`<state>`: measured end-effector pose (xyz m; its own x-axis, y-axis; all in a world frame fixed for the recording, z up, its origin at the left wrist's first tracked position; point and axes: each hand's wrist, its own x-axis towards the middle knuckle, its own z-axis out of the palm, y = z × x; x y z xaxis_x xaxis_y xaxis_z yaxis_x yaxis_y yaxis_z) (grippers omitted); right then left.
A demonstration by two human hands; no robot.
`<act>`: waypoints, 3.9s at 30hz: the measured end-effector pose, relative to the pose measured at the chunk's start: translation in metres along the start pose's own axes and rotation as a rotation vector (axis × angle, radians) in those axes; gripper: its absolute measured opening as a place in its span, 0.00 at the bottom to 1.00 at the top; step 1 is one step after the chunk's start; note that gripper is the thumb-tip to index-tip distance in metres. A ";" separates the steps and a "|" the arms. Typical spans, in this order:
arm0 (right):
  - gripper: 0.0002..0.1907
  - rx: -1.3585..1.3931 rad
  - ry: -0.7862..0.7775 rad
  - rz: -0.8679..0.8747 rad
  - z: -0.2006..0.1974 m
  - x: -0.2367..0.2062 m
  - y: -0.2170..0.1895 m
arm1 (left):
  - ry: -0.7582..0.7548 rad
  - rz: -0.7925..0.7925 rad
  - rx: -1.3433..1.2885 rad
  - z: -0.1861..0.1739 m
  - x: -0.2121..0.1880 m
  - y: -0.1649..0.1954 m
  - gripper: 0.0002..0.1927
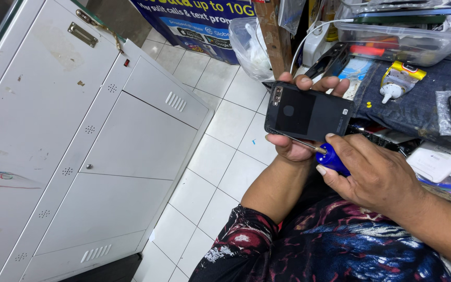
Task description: The person uses a screwdriver to remove screws from the back of a smartphone. They then use a prying tool to separate the back cover from the phone's frame. The person continues to work on the device, manipulating internal components.
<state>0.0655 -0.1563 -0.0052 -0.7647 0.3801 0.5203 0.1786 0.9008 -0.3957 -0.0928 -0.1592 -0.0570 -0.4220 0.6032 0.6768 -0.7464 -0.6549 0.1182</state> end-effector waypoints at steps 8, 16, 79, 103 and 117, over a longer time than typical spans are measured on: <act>0.33 0.009 -0.013 -0.034 0.002 -0.003 0.006 | 0.008 -0.044 0.024 -0.006 -0.005 0.005 0.44; 0.32 0.039 -0.077 0.051 0.001 -0.003 0.007 | 0.010 -0.106 0.050 -0.011 -0.015 0.014 0.42; 0.32 0.023 0.023 -0.026 0.015 -0.019 0.017 | 0.043 -0.092 0.065 -0.006 -0.029 0.010 0.43; 0.29 -0.104 0.141 0.215 -0.059 -0.096 0.044 | -0.006 -0.392 -0.036 0.032 -0.033 -0.109 0.47; 0.29 -0.105 0.239 0.204 -0.085 -0.125 0.052 | -0.046 -0.498 -0.031 0.053 -0.048 -0.148 0.44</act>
<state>0.2226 -0.1389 -0.0263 -0.5422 0.5822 0.6059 0.3854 0.8131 -0.4364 0.0656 -0.1154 -0.0682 0.0118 0.8179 0.5752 -0.8670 -0.2783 0.4135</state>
